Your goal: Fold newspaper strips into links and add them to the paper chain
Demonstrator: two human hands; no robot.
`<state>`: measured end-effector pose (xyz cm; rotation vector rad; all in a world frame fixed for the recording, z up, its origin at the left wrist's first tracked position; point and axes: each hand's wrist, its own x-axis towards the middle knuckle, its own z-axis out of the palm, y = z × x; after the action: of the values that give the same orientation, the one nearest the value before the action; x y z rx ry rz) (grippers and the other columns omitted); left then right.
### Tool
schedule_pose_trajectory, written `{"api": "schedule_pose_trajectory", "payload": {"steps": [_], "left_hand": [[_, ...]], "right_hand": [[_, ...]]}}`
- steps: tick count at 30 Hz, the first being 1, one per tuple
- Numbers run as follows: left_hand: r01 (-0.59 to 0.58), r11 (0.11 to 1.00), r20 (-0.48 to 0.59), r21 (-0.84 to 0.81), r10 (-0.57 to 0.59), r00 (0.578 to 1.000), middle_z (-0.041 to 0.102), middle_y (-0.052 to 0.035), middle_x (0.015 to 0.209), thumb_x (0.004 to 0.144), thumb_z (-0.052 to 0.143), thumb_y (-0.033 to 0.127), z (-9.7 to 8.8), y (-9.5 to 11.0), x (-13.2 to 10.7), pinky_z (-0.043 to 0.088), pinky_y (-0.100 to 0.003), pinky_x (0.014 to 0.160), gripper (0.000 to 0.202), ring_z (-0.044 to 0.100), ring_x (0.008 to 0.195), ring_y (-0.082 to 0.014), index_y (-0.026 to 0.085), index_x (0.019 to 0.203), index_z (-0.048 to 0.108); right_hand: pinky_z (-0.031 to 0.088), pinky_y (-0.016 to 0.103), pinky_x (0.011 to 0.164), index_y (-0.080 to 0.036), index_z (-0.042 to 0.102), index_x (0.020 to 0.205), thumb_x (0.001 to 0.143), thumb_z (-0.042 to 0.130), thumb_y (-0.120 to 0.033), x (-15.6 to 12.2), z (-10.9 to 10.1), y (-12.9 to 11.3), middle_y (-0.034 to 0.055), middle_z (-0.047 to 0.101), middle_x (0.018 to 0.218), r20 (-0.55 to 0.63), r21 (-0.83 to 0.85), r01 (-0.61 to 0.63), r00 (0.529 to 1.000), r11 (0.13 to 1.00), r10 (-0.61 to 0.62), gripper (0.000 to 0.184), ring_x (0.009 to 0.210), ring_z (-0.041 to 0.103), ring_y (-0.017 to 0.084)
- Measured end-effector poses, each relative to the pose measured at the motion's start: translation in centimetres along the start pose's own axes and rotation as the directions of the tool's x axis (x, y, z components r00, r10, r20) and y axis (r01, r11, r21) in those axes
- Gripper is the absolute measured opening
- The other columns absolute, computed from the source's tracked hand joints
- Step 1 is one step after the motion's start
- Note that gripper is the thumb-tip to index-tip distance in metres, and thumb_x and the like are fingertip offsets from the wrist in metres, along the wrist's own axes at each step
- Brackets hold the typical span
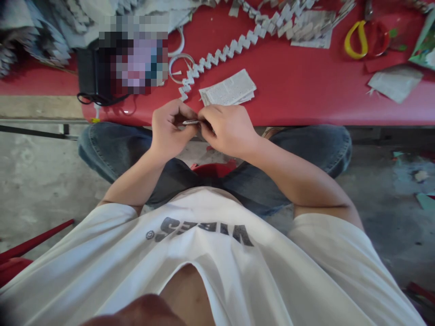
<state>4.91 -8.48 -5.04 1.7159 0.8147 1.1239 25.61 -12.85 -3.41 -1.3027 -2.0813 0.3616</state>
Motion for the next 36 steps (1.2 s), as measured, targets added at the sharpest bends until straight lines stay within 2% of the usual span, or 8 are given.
{"api": "schedule_pose_trajectory", "payload": {"steps": [3,7,12,16,19,25,29,36], "left_hand": [[-0.029,1.0,-0.027,0.001,0.029,0.999,0.062,0.0049,0.073,0.087,0.081,0.025,0.2,-0.1,0.0,0.05,-0.027,0.062,0.019,0.059,0.066,-0.0082,0.023,0.081,0.063],[-0.058,0.997,-0.075,-0.047,0.055,0.996,0.063,0.0041,0.074,0.094,0.081,0.032,0.4,-0.5,0.4,0.054,-0.026,0.061,0.026,0.063,0.066,-0.0081,0.023,0.08,0.061],[0.031,0.985,-0.02,-0.169,-0.035,0.999,0.067,0.0044,0.079,0.101,0.081,0.05,0.6,-1.9,0.8,0.063,-0.027,0.064,0.031,0.071,0.066,-0.0091,0.025,0.094,0.064],[0.036,0.994,-0.008,-0.101,-0.037,0.999,0.076,-0.0009,0.099,0.099,0.083,0.047,0.6,-1.7,0.4,0.065,-0.029,0.073,0.03,0.08,0.089,-0.0147,0.027,0.115,0.069],[0.011,1.0,-0.033,-0.007,-0.011,0.999,0.078,-0.0039,0.112,0.096,0.084,0.042,0.6,-0.8,-0.2,0.063,-0.028,0.075,0.033,0.081,0.102,-0.0174,0.028,0.122,0.07],[-0.042,0.995,-0.12,0.088,0.052,0.991,0.068,0.0003,0.09,0.105,0.072,0.05,0.8,-0.2,-0.7,0.063,-0.031,0.077,0.025,0.073,0.081,-0.0132,0.026,0.104,0.066],[-0.081,0.988,-0.127,0.132,0.098,0.987,0.069,-0.0001,0.093,0.106,0.071,0.057,0.7,0.1,-0.8,0.064,-0.031,0.077,0.03,0.071,0.079,-0.0121,0.027,0.11,0.069],[-0.093,0.987,-0.156,0.133,0.113,0.981,0.073,0.001,0.093,0.106,0.073,0.058,0.9,0.2,-0.9,0.064,-0.029,0.075,0.031,0.073,0.077,-0.0103,0.027,0.108,0.07]], "right_hand": [[0.054,0.042,0.079,-0.022,0.078,0.112,0.103,0.063,-0.029,-0.2,-0.1,-0.3,0.0095,0.083,0.097,-0.001,0.002,0.015,1.0,1.0,-0.015,0.019,0.084,0.076,0.028],[0.055,0.042,0.081,-0.023,0.074,0.113,0.105,0.066,-0.033,-0.2,-0.1,-0.8,0.0095,0.082,0.101,-0.041,0.051,-0.049,0.998,0.998,0.051,0.016,0.086,0.077,0.028],[0.06,0.043,0.084,-0.026,0.072,0.114,0.108,0.066,-0.038,-0.1,-0.1,-0.7,0.0084,0.082,0.104,-0.073,0.147,-0.103,0.991,0.984,0.115,0.015,0.09,0.077,0.028],[0.062,0.045,0.084,-0.027,0.073,0.108,0.108,0.066,-0.035,0.2,-0.1,-0.6,0.0087,0.083,0.099,-0.126,0.14,-0.151,0.977,0.979,0.169,0.011,0.091,0.078,0.029],[0.061,0.045,0.083,-0.027,0.072,0.105,0.107,0.07,-0.038,0.2,-0.2,-0.6,0.0085,0.082,0.096,-0.145,0.121,-0.185,0.969,0.975,0.201,0.011,0.091,0.078,0.03],[0.06,0.046,0.087,-0.026,0.07,0.104,0.106,0.072,-0.039,0.1,-0.2,-0.4,0.0081,0.08,0.097,-0.16,0.133,-0.198,0.963,0.971,0.218,0.014,0.09,0.077,0.03],[0.056,0.043,0.078,-0.025,0.072,0.105,0.104,0.071,-0.035,0.0,-0.2,-0.3,0.0065,0.08,0.095,-0.209,0.076,-0.135,0.967,0.988,0.148,0.01,0.084,0.075,0.027],[0.06,0.044,0.081,-0.028,0.073,0.107,0.109,0.069,-0.04,-0.1,-0.5,-0.5,0.0071,0.081,0.098,-0.2,0.066,-0.152,0.966,0.986,0.162,0.014,0.086,0.075,0.027]]}}
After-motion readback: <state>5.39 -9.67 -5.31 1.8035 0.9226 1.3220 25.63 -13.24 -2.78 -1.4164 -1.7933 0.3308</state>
